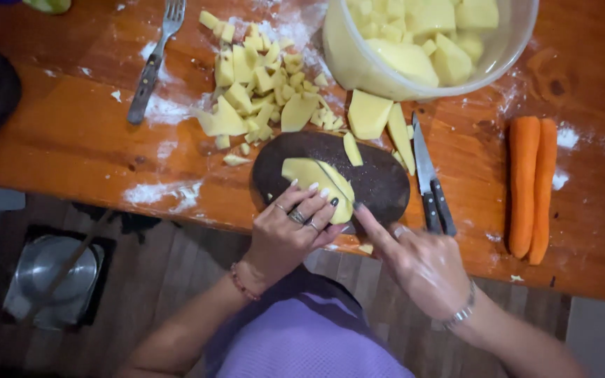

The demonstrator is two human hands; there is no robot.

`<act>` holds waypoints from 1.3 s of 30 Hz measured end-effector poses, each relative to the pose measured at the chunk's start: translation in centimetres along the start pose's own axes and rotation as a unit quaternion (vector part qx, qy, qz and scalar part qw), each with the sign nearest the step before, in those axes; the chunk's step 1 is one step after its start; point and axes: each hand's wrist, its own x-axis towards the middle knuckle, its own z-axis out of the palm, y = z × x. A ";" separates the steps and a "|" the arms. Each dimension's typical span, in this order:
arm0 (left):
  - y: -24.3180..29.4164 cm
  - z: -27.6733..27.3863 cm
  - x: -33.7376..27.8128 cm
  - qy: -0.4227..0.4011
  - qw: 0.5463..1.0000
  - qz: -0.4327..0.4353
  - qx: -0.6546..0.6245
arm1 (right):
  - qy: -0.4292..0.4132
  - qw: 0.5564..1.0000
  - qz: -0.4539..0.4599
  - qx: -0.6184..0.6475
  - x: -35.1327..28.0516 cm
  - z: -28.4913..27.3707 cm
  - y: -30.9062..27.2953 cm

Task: Dicing peeled potatoes on a cutting board using a knife

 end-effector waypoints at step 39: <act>-0.1 0.1 -0.9 0.020 0.997 -0.019 -0.068 | -0.028 0.999 -0.004 -0.030 2.0 -1.9 -1.6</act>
